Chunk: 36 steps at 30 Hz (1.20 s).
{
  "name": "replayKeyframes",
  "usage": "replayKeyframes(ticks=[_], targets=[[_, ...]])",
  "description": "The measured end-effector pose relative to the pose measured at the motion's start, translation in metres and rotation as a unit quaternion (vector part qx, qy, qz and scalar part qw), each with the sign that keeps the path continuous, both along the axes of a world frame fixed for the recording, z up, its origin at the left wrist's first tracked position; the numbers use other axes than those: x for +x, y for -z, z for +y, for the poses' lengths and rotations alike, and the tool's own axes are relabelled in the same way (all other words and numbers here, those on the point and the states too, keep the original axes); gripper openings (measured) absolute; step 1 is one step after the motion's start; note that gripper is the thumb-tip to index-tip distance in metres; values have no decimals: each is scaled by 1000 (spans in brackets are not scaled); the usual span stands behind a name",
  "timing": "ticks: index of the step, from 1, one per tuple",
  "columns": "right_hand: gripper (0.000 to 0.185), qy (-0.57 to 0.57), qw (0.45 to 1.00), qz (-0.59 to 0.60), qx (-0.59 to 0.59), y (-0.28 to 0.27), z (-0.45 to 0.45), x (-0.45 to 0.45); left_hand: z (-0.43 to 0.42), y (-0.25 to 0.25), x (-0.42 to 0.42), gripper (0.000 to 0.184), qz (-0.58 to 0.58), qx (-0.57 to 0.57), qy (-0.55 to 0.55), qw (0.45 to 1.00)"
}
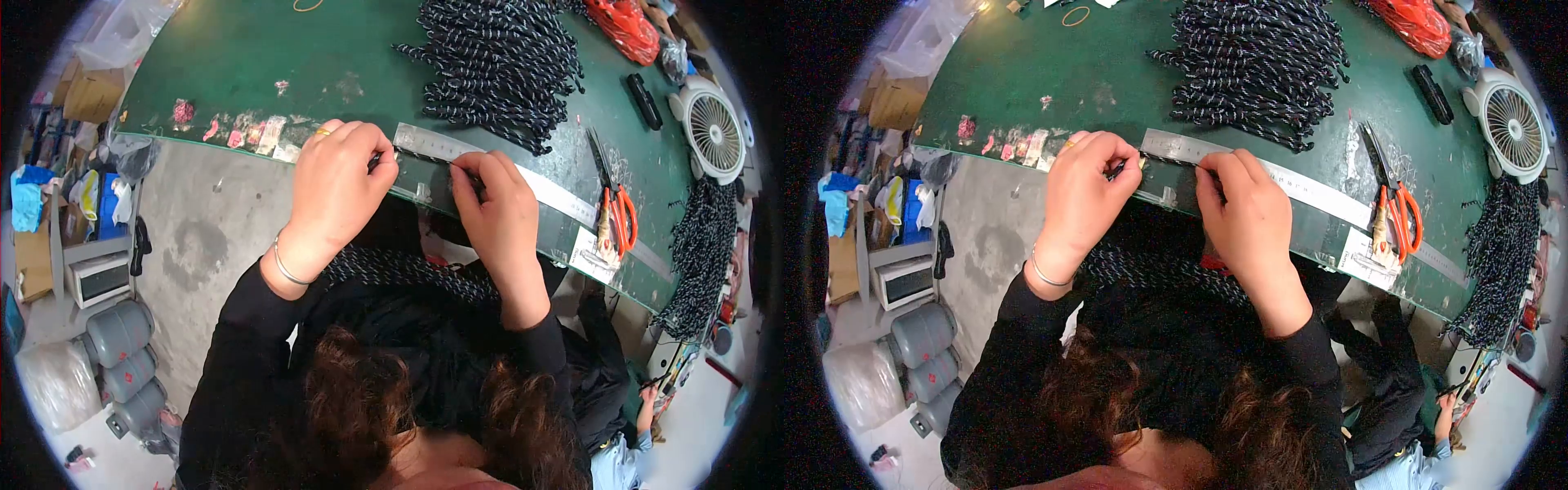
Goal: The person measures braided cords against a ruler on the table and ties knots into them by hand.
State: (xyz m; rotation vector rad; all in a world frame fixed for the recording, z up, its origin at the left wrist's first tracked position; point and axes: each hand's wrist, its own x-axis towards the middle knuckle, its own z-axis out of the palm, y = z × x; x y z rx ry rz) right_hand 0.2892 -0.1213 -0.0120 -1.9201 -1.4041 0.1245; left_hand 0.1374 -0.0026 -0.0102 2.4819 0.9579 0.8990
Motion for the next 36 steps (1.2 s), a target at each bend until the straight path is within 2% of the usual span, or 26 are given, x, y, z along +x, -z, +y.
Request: replayKeyframes(ticks=[12, 14, 16, 17, 18, 21, 22, 26, 32, 36], targets=[[11, -7, 996, -87, -20, -1, -2, 4, 11, -12, -6, 9, 90, 131, 59, 985], [11, -44, 991, 113, -62, -15, -15, 12, 16, -25, -18, 8, 18, -103, 189, 976], [12, -82, 941, 310, -104, -24, -28, 16, 15, -34, -25, 9, -50, -335, 303, 891], [12, -81, 941, 311, -104, -24, -33, 13, 8, -36, -23, 9, -49, -335, 304, 891], [12, -110, 908, 396, -81, -22, -38, 7, -2, -37, -19, 9, -119, -390, 331, 851], [15, -190, 759, 622, -7, -12, -48, -9, -32, -39, -3, 8, -321, -528, 389, 683], [15, -189, 759, 623, -5, -9, -49, -12, -35, -40, 1, 8, -320, -528, 391, 683], [16, -153, 587, 794, 45, 3, -50, -22, -47, -42, 11, 9, -340, -648, 283, 620], [18, -171, 574, 800, 28, 13, -75, -6, -51, -16, 19, 13, -379, -668, 273, 580], [14, -25, 786, 617, 29, 4, -78, -14, -60, -8, 25, 17, -477, -705, 293, 435]])
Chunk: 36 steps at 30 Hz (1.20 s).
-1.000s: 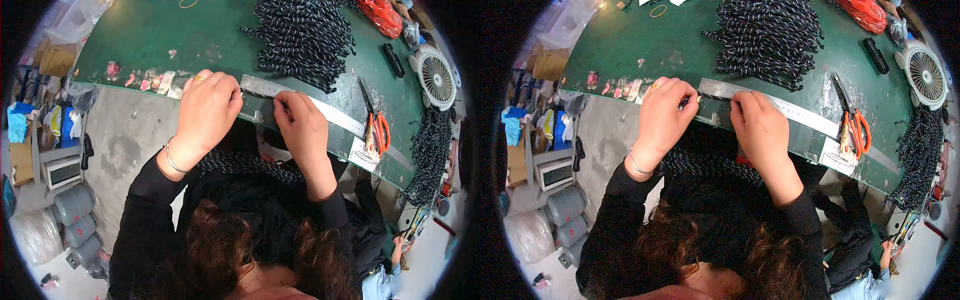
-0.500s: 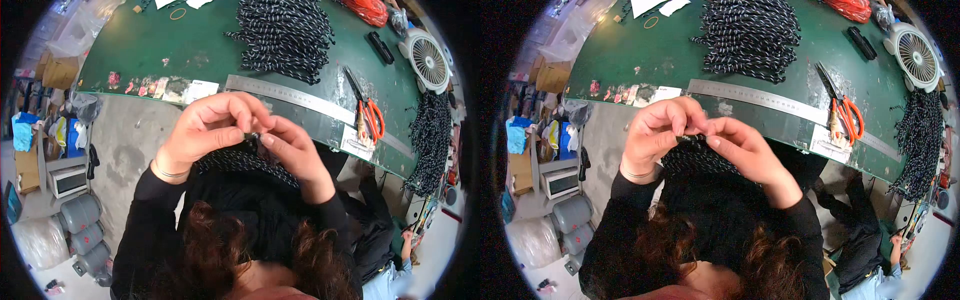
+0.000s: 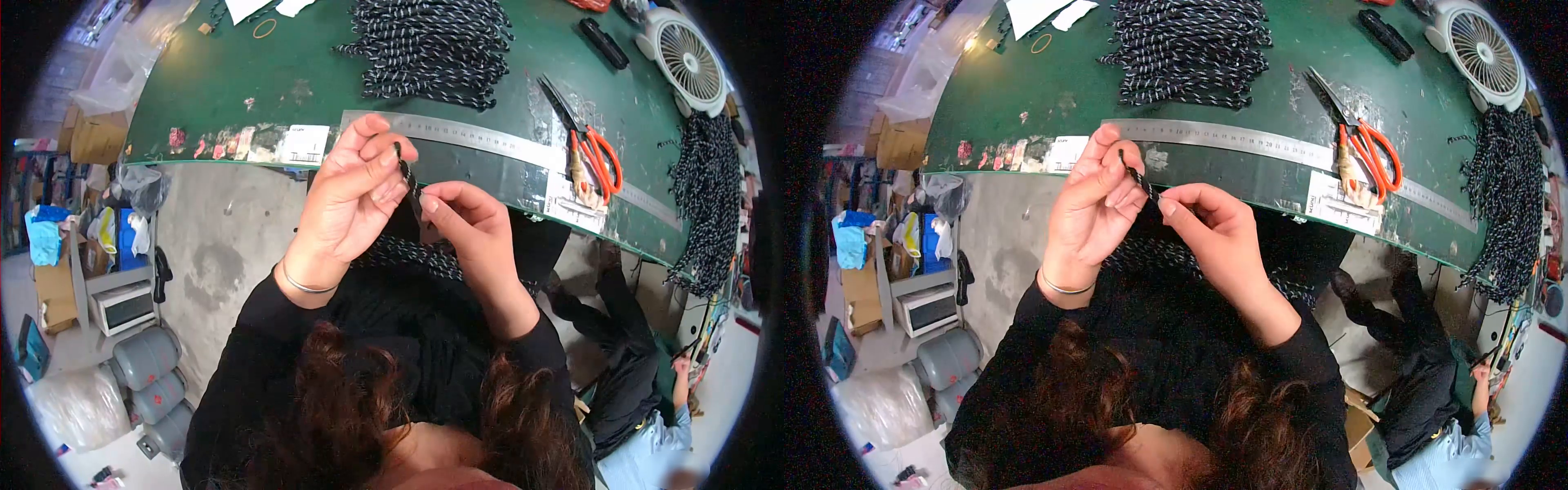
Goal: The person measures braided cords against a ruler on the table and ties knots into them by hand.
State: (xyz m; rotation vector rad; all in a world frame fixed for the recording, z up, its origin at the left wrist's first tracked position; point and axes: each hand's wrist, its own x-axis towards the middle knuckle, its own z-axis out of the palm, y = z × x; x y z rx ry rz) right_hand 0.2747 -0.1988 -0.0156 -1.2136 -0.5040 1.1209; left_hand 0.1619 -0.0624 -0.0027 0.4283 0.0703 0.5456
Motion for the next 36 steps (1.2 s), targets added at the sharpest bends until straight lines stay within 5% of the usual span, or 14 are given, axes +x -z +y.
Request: replayKeyframes(ticks=[6, 10, 15, 21, 25, 36], targets=[[11, 7, 994, -104, 22, -7, -3, -1, -8, -4, 4, 23, -10, -91, -5, 996], [7, 80, 993, -73, 36, -17, -2, -4, -19, -9, -8, 22, 252, 174, -85, 948], [7, 57, 973, -207, 78, -16, 0, -4, -25, 1, -18, 14, 274, 331, -108, 896], [12, 7, 932, -361, 44, -26, -4, 2, -27, -3, -13, 6, 272, 325, -127, 897], [11, 63, 777, -612, 130, -25, 4, 4, -25, 1, -12, 5, 275, 358, -134, 882], [14, -124, 957, -256, -61, -68, -6, 52, -11, -19, -21, 9, 350, 610, -78, 707]])
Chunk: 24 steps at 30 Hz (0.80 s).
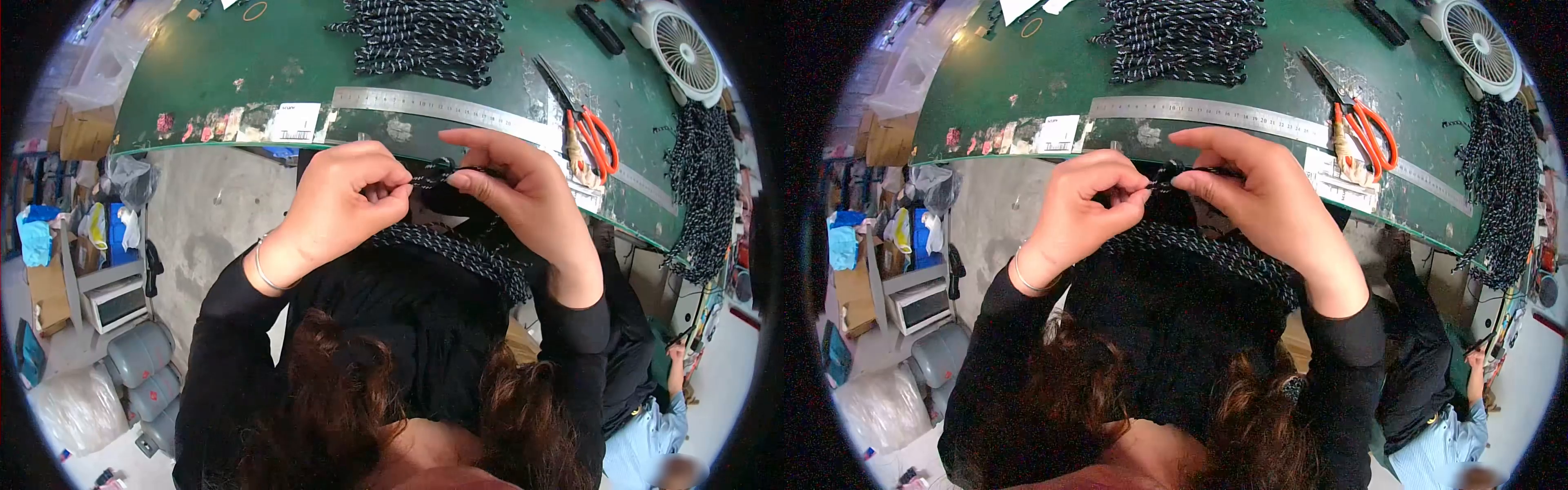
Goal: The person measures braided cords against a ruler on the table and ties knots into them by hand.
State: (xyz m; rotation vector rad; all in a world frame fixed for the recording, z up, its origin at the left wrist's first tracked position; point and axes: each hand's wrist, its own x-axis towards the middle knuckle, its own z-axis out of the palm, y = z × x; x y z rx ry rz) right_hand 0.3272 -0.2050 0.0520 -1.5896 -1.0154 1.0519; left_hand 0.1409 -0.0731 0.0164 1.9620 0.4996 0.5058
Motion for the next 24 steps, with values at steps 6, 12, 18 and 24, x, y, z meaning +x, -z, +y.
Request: replayKeyframes(ticks=[6, 12, 18, 24], targets=[[11, -74, 992, -80, 66, 4, 4, 5, 7, -2, -1, 9, 16, 97, 68, 993], [7, -83, 993, -46, 69, -2, 3, 1, 12, -25, 5, 9, 58, -196, 109, 973], [8, -90, 988, -63, 111, -8, 3, -4, 14, -33, 14, 14, 95, -448, 141, 878], [11, -88, 972, -164, 144, -5, 2, -3, 16, -20, 18, 14, 65, -496, 148, 853]])
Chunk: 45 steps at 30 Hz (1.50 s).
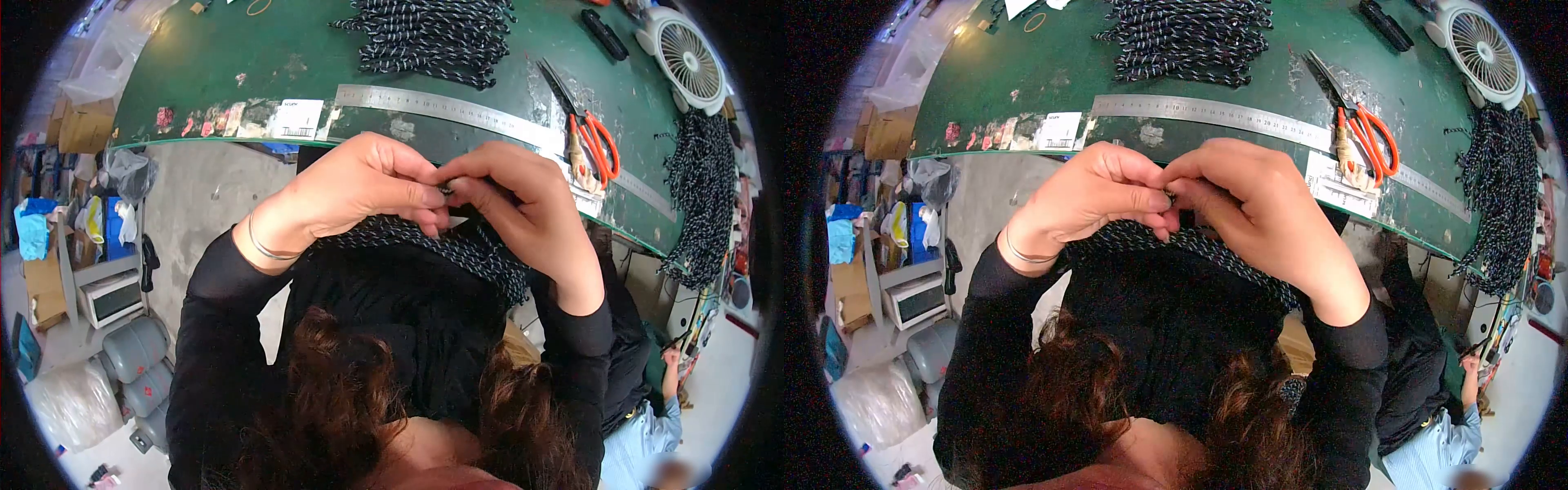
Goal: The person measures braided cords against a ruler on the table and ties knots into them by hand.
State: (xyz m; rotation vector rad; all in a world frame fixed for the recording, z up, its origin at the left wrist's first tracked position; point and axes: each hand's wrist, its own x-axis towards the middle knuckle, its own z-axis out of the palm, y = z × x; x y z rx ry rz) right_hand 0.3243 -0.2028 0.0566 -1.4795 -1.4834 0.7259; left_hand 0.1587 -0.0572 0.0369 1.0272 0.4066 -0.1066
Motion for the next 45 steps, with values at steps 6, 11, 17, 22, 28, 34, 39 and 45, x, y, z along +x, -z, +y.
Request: replayKeyframes(ticks=[6, 11, 17, 22, 28, 34, 39, 45], targets=[[13, 4, 949, -238, 207, 5, 7, 11, 8, 12, -6, 13, -17, -46, -56, 997], [14, -80, 933, -240, 256, 0, 23, 8, -10, 6, -1, 12, -39, 74, -2, 997], [14, 84, 983, 160, -31, 12, 9, -9, -21, 1, -4, 18, -92, 292, -153, 940], [17, 46, 923, 376, -68, 23, -3, -5, -28, 6, -1, 25, -130, 201, -197, 951], [24, 0, 891, 453, -28, 34, -9, -1, -18, 8, -2, 28, -136, 62, -133, 980], [27, -6, 983, 131, 130, 46, -3, 7, -18, 13, -2, 25, -134, -33, -135, 981], [29, 65, 946, -170, 267, 38, -2, -4, -22, 18, 2, 23, -121, -8, -162, 979], [23, 138, 918, -251, 274, 41, -8, -15, -26, 21, 7, 22, -130, 74, -195, 969]])
